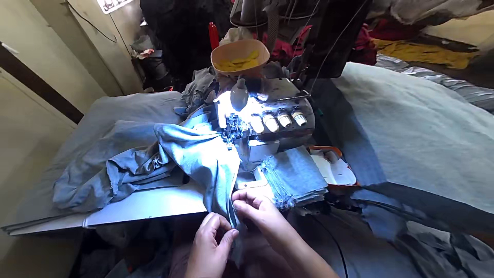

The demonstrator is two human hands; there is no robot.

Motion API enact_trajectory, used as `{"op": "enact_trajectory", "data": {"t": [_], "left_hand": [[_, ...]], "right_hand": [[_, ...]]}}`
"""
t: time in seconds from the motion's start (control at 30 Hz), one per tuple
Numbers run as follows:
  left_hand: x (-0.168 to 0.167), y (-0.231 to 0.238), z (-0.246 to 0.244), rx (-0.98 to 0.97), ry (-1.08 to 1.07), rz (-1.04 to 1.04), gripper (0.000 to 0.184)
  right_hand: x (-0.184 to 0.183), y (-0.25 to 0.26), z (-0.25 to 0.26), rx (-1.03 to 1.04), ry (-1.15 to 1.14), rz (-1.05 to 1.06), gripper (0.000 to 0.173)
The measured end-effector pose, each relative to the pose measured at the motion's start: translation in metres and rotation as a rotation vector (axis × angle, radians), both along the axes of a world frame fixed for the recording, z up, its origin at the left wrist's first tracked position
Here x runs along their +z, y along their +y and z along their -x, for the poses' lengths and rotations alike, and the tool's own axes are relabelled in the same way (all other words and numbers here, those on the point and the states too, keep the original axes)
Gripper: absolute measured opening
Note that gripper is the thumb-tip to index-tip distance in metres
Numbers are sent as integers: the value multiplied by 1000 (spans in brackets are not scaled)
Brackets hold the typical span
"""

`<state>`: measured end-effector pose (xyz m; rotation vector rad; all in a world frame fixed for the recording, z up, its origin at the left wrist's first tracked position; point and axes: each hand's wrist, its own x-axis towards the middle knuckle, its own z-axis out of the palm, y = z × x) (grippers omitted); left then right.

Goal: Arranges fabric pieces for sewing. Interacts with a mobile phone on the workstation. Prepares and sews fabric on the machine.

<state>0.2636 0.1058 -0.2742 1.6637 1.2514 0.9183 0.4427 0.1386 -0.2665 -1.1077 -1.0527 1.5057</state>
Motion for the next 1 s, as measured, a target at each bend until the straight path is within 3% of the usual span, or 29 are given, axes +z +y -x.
{"op": "enact_trajectory", "data": {"t": [0.17,0.3,0.43,0.57,0.63,0.73,0.8,0.87,1.0], "left_hand": [[-4,-8,0,-89,-148,135,7],[-16,-6,-14,24,-314,194,8],[-18,-6,-20,-4,-450,301,34],[-44,-13,-13,-33,-341,240,12],[-55,-14,-13,0,-346,184,14],[-58,-18,-20,4,-381,124,35],[-57,-21,-25,21,-335,85,28],[-57,-24,-24,3,-279,40,13],[-45,-37,-20,153,-346,-49,19]], "right_hand": [[-6,5,-7,-209,-39,132,19],[-11,5,-7,-153,-73,50,12],[-6,-19,-5,-32,-128,18,9],[-10,-44,-15,11,-88,41,7],[-13,-51,-22,5,-47,34,8],[-14,-64,-23,39,-6,44,12],[-11,-72,-21,53,-11,27,6],[-11,-78,-22,42,-52,-13,4],[-14,-85,-27,-13,-316,-60,11]]}}
